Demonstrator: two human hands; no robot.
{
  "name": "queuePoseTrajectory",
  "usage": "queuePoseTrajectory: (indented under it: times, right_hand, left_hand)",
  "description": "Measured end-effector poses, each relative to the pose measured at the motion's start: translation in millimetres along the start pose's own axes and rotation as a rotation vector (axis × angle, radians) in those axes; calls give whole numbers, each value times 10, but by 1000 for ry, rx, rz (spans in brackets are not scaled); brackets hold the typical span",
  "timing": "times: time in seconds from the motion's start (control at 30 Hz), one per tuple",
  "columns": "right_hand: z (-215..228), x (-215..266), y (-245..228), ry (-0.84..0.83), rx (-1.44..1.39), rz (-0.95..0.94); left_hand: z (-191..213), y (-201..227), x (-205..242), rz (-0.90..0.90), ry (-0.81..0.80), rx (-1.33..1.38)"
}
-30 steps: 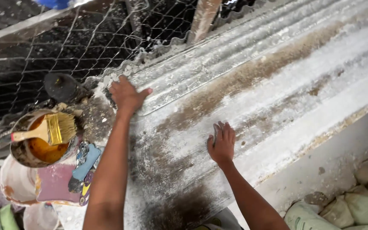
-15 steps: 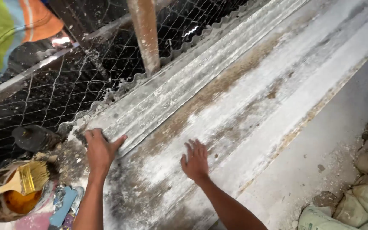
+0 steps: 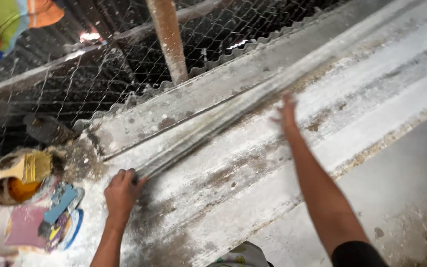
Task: Selecting, placing, and cleaning gypsum/plaster moulding strips on a workbench.
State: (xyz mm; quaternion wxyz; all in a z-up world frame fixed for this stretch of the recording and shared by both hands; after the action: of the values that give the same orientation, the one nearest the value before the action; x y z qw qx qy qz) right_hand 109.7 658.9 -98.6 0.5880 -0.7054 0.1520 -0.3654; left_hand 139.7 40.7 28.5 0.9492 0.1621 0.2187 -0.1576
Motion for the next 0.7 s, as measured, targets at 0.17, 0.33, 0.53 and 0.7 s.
queuePoseTrajectory:
  times: [0.17,0.33,0.53,0.7]
  right_hand:
    - [340,-334,-818,130,109,-172]
    - [906,-805,-348,259,275,-109]
    - [889,-211,-389,241,193,-15]
    - [1096,-8,60,244,153,76]
  left_hand:
    - [149,408,649,-117,22,-16]
    - [224,759,1127,-89,71,-49]
    - [206,728,1700,-4,87,-11]
    - [141,396,2177,21,35,29]
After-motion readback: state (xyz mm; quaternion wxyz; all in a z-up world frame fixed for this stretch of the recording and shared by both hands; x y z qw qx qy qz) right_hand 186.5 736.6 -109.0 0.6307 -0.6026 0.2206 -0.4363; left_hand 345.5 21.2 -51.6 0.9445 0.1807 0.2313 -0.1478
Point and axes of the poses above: each hand's wrist, its own x-axis away from the middle knuckle, its own z-axis out of the back of the hand, y = z × x, the point moved 6 cm from there along -x, towards the middle knuckle, and after that the axes turned 7 degrees about y, right-handed, at the moved point
